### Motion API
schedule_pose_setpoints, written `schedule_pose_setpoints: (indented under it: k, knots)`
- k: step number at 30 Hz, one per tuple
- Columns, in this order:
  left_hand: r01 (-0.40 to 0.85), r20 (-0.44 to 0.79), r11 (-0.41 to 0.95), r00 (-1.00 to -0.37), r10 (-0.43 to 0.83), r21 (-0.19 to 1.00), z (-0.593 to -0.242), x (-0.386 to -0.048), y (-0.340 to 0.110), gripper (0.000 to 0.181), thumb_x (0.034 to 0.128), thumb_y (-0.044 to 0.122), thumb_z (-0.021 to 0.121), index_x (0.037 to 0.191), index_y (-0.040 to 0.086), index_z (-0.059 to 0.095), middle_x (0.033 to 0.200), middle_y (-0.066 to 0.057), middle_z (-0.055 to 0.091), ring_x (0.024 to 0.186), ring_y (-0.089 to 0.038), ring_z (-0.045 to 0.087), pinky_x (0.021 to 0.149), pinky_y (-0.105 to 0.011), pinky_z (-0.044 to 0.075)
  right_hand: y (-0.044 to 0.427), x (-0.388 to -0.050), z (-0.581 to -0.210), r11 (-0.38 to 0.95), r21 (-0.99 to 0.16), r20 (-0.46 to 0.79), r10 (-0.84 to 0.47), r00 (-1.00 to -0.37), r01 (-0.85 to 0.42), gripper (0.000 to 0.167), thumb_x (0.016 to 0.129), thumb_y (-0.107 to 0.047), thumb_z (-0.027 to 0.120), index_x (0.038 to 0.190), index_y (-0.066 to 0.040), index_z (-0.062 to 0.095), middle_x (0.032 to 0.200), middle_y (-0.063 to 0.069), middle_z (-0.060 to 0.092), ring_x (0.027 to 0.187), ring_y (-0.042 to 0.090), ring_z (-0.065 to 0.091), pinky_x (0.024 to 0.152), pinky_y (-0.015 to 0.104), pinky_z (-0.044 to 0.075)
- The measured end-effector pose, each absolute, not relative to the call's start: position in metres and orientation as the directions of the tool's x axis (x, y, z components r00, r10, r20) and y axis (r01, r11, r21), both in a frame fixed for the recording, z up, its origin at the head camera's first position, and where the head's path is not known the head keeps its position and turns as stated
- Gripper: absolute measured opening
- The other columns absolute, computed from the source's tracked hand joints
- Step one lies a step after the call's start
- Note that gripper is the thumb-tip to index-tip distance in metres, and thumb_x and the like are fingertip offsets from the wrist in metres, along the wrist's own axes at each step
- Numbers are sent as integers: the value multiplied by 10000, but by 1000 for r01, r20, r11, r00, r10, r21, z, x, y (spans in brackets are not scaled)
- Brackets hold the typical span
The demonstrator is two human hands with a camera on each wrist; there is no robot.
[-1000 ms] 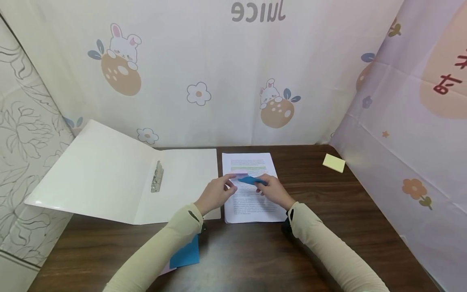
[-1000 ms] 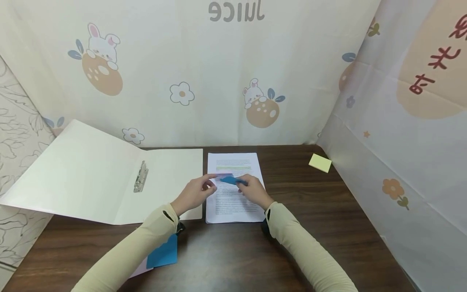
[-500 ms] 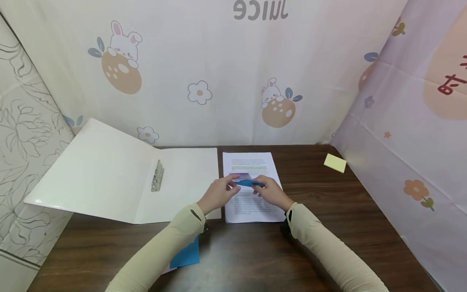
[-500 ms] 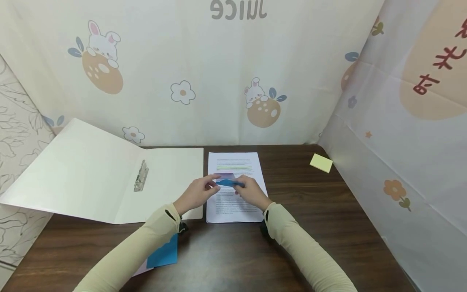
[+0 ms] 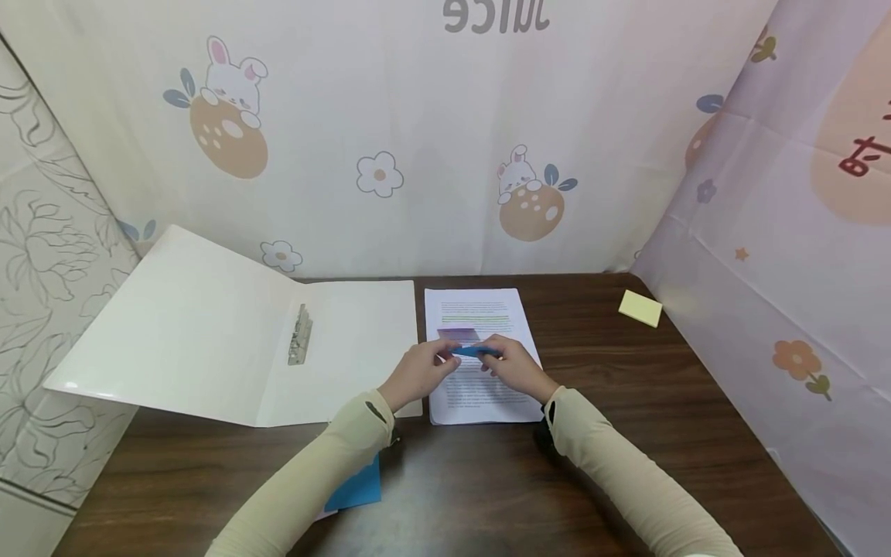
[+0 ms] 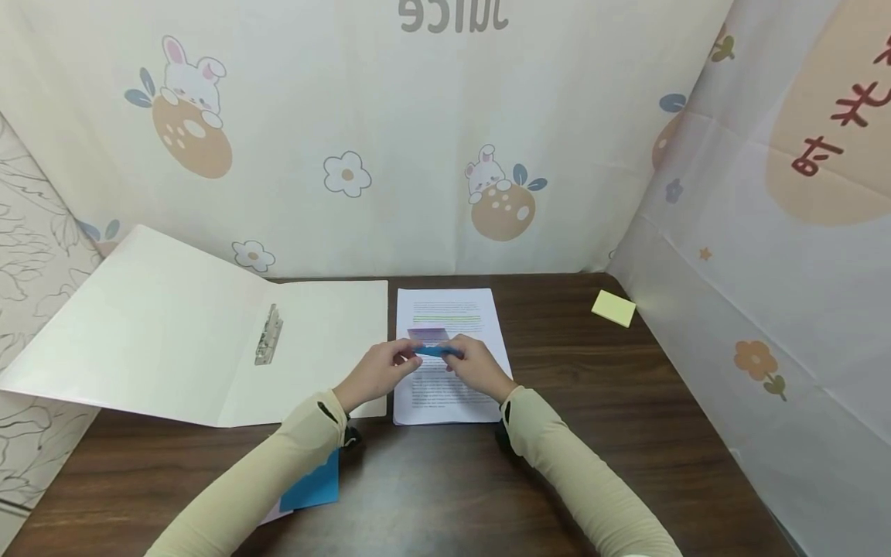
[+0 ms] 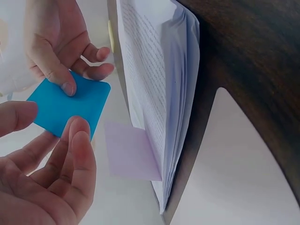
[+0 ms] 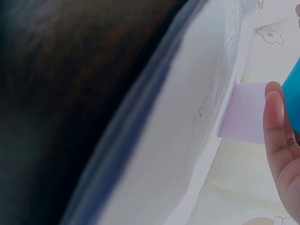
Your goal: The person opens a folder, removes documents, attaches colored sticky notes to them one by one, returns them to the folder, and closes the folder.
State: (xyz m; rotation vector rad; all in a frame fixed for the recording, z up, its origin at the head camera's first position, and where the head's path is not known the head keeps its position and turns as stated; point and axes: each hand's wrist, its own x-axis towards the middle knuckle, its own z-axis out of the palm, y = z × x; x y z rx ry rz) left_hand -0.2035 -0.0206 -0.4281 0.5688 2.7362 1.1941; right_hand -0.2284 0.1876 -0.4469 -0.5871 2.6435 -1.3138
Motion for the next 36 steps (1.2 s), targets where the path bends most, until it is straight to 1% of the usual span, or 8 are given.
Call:
schedule_pose_setpoints:
  k: [10,13,16,20,25,29,34,36]
  knots:
    - [276,53,627,-935,350,728,-429,-206,-19,314,1005,301,521,1203,104,663,1146,-78,711,973,-218,665,844,-385,547,189,-227,-447,565,-774,43,-403,-914,-286,243,953,-64,553,1143,-46,703,992,127,645,798,144,627,681,256,531]
    - [276,60,629,-938,342,727,-429,-207,-19,346,1009,333,507,1205,95,664,1150,-87,711,983,-229,663,856,-397,543,189,-228,-446,560,-776,50,-406,-913,-291,238,958,-145,591,1152,-60,701,1001,94,643,809,139,620,695,252,531]
    - [273,63,628,-940,336,729,-430,-209,-20,396,1011,369,490,1217,76,660,1164,-108,706,1020,-250,668,879,-412,543,189,-228,-445,556,-780,47,-404,-914,-286,292,962,-272,608,1160,-78,700,1022,77,640,826,138,604,716,264,520]
    - [263,56,621,-942,331,738,-429,-211,-20,428,1009,382,490,1235,58,653,1193,-126,695,1077,-274,662,920,-433,536,190,-228,-441,548,-791,45,-391,-919,-272,359,972,-364,576,1139,-74,707,1002,84,633,836,153,576,726,292,497]
    - [273,47,626,-935,352,730,-427,-214,-19,357,999,319,529,1212,67,667,1177,-105,699,1032,-239,653,902,-405,540,191,-231,-441,530,-803,82,-356,-931,-273,326,982,-327,568,1072,-56,726,964,101,641,826,191,589,705,280,498]
    - [287,43,635,-928,371,717,-425,-217,-17,325,991,277,551,1208,65,668,1147,-98,702,993,-216,639,883,-383,542,192,-235,-444,529,-796,121,-338,-933,-294,276,978,-246,586,1071,-27,726,1005,137,663,805,231,626,667,240,509]
    - [308,64,635,-924,378,708,-423,-221,-14,324,982,260,569,1228,67,654,1139,-93,690,1025,-221,627,909,-387,528,193,-239,-440,548,-780,136,-319,-938,-300,234,959,-181,613,1109,-37,720,1094,148,678,839,236,614,676,246,508]
    - [324,80,635,-921,382,701,-423,-223,-11,317,977,246,576,1230,70,651,1155,-97,683,1056,-234,628,928,-399,521,195,-240,-439,563,-768,145,-311,-939,-305,229,952,-165,620,1116,-40,719,1109,146,676,878,227,608,709,266,514]
